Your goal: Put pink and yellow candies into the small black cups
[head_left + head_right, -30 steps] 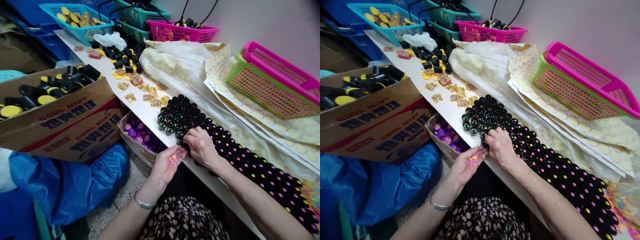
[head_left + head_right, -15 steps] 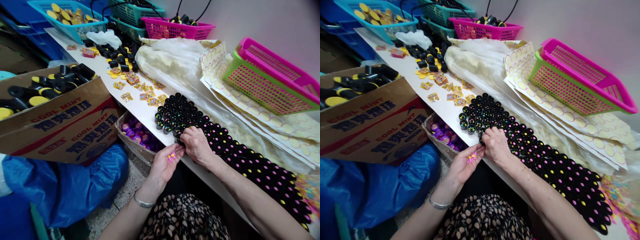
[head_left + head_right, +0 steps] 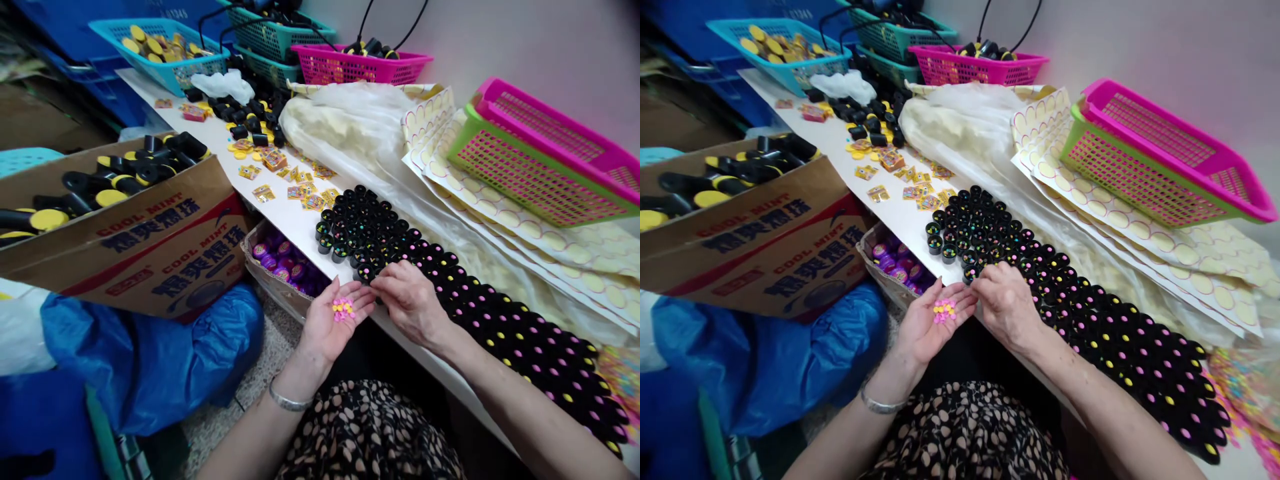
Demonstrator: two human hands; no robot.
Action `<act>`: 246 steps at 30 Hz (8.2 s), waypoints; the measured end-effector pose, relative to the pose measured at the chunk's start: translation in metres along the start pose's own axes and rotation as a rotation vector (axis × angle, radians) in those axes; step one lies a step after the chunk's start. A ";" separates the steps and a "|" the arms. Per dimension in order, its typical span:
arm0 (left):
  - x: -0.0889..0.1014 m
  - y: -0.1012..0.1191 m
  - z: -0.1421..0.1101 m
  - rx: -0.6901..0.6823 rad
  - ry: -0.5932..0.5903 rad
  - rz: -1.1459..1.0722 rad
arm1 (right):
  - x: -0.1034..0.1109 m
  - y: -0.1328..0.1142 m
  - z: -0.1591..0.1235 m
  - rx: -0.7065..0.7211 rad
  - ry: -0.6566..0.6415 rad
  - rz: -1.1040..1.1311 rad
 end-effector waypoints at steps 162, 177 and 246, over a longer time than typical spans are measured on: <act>-0.004 -0.001 -0.004 -0.086 -0.015 0.052 | -0.017 -0.032 -0.011 0.158 -0.044 -0.104; -0.008 0.005 -0.010 -0.202 -0.015 0.226 | -0.005 -0.019 -0.005 0.026 0.100 0.143; -0.027 -0.008 -0.009 -0.020 -0.191 0.022 | -0.006 -0.013 -0.003 0.043 -0.072 0.166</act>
Point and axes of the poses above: each hand's wrist, its own z-axis towards the middle knuckle, its own x-axis out of the back of the hand, y = z × x, the point moved 9 cm from there along z, towards the middle knuckle, and after that the axes turned 8 degrees about x, right-handed, at the moved point
